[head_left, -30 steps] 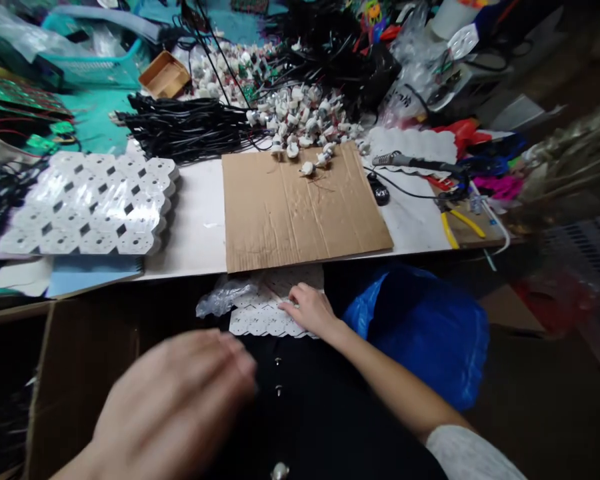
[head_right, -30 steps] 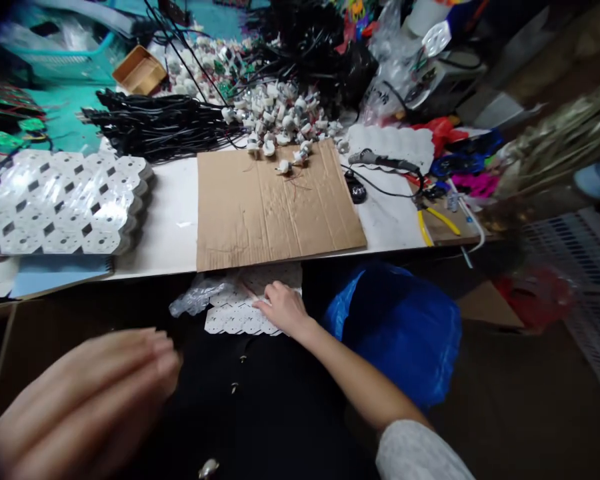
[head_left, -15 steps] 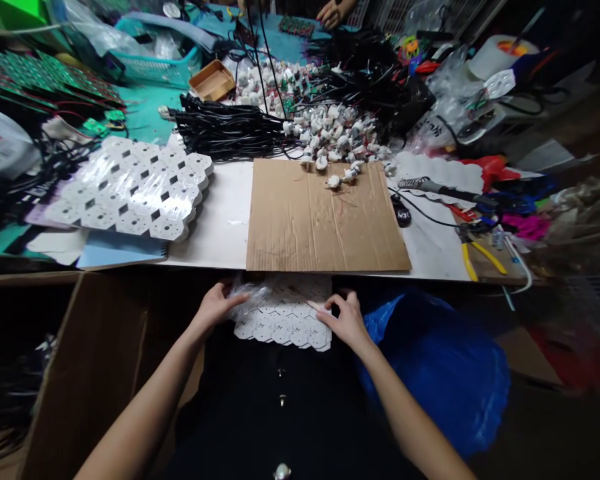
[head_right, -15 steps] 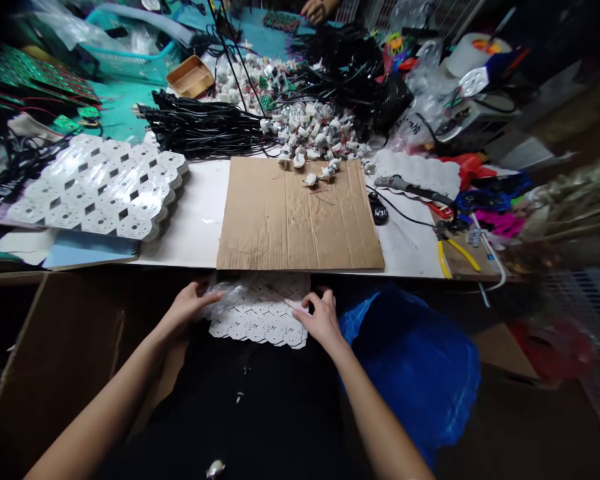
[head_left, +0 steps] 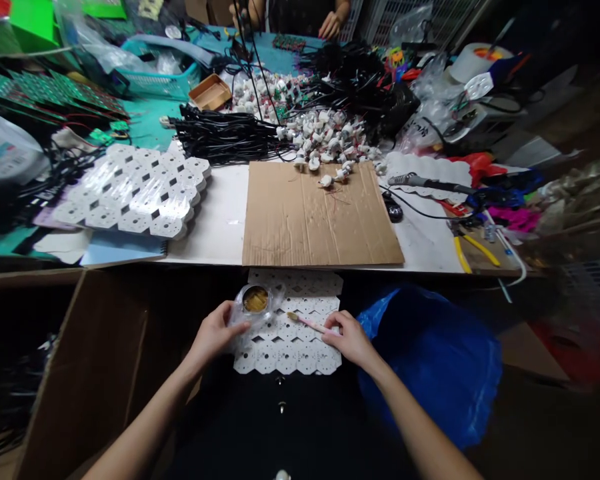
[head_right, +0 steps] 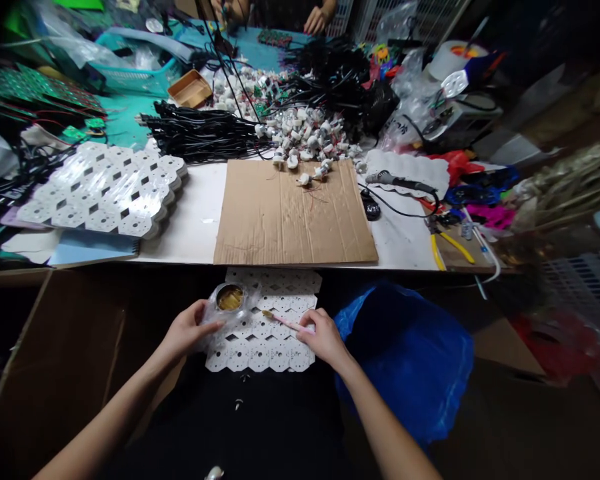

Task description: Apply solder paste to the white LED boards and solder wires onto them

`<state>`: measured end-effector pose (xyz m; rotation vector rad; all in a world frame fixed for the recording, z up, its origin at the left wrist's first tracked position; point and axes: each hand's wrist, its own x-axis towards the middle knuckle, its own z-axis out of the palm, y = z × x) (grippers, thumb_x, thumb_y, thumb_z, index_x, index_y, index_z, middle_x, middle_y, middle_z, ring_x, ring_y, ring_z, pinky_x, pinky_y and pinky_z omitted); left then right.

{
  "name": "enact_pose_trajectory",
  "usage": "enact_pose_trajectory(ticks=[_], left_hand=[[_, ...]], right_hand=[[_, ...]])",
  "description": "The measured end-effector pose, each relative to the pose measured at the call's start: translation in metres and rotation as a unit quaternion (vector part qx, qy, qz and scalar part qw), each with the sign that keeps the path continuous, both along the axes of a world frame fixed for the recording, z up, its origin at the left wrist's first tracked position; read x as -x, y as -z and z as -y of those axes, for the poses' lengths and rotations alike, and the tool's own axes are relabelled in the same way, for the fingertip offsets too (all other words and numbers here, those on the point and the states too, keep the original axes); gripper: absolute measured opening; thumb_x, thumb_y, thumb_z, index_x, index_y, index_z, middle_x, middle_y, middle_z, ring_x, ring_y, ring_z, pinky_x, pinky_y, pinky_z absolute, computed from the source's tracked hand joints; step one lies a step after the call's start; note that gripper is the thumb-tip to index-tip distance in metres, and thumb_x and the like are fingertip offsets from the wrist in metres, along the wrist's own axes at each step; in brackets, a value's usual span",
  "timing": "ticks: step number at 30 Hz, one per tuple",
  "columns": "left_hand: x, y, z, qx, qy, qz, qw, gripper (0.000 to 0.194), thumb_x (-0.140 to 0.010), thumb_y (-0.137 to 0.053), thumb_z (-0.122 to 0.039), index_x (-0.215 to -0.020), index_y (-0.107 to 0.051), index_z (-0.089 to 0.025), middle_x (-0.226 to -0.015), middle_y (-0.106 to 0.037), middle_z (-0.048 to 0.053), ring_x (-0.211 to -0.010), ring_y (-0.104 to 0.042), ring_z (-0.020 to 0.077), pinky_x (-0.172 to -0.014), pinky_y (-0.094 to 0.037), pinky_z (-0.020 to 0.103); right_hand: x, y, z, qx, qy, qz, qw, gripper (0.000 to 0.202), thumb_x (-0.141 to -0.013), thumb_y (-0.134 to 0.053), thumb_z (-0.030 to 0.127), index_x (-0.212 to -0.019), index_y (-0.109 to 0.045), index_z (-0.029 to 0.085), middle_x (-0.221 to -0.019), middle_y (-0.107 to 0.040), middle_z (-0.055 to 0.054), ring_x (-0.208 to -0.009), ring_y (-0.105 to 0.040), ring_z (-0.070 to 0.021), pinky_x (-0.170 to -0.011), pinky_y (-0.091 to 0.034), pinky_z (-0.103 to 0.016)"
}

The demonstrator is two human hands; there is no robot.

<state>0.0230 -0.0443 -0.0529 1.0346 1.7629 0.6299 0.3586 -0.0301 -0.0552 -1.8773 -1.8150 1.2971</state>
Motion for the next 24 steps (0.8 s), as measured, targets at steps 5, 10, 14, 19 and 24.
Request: enact_pose_trajectory(ticks=[5, 10, 14, 19, 24], left_hand=[[-0.004, 0.003, -0.012, -0.009, 0.036, -0.017, 0.999, 0.041, -0.066, -0.074, -0.041, -0.1, -0.066, -0.019, -0.087, -0.069, 0.002, -0.081, -0.062, 0.0214, -0.077, -0.048, 0.032], [-0.003, 0.001, -0.014, 0.021, 0.049, 0.034, 0.998, 0.043, -0.064, -0.075, -0.04, -0.101, -0.065, -0.019, -0.084, -0.068, 0.001, -0.078, -0.062, 0.0201, -0.073, -0.048, 0.031], [0.003, 0.005, 0.004, 0.036, 0.067, 0.029, 0.997, 0.044, -0.066, -0.075, -0.041, -0.104, -0.065, -0.02, -0.085, -0.068, 0.001, -0.078, -0.063, 0.0204, -0.073, -0.05, 0.032], [0.007, 0.002, 0.002, 0.006, 0.063, -0.006, 0.998, 0.08, -0.06, -0.082, -0.037, -0.133, -0.055, -0.023, -0.105, -0.068, 0.006, -0.091, -0.065, 0.0238, -0.085, -0.052, 0.039], [-0.003, -0.004, -0.022, -0.038, 0.065, -0.021, 0.997, 0.097, -0.059, -0.084, -0.042, -0.145, -0.044, -0.021, -0.12, -0.064, 0.011, -0.105, -0.064, 0.0293, -0.093, -0.051, 0.044]], right_hand=[[-0.002, 0.011, -0.001, 0.006, -0.012, 0.008, 1.0, 0.013, -0.067, -0.071, 0.017, -0.077, -0.065, 0.021, -0.084, -0.057, -0.001, -0.079, -0.057, -0.0187, -0.071, -0.043, -0.029], [-0.011, 0.014, -0.004, 0.01, -0.038, -0.01, 0.999, 0.011, -0.066, -0.069, 0.017, -0.077, -0.064, 0.02, -0.085, -0.056, 0.0, -0.074, -0.052, -0.0157, -0.068, -0.041, -0.027], [-0.022, 0.008, -0.008, 0.036, -0.078, -0.027, 0.996, 0.011, -0.067, -0.068, 0.018, -0.076, -0.063, 0.02, -0.085, -0.056, 0.0, -0.074, -0.054, -0.0162, -0.069, -0.043, -0.028], [-0.044, -0.02, -0.025, 0.026, -0.137, -0.028, 0.99, 0.007, -0.074, -0.066, 0.022, -0.082, -0.066, 0.021, -0.109, -0.06, -0.006, -0.104, -0.059, -0.0235, -0.092, -0.046, -0.035], [-0.017, -0.047, -0.043, -0.028, -0.151, -0.067, 0.986, 0.02, -0.095, -0.05, 0.035, -0.09, -0.065, 0.022, -0.095, -0.064, -0.006, -0.091, -0.062, -0.0211, -0.082, -0.048, -0.032]])
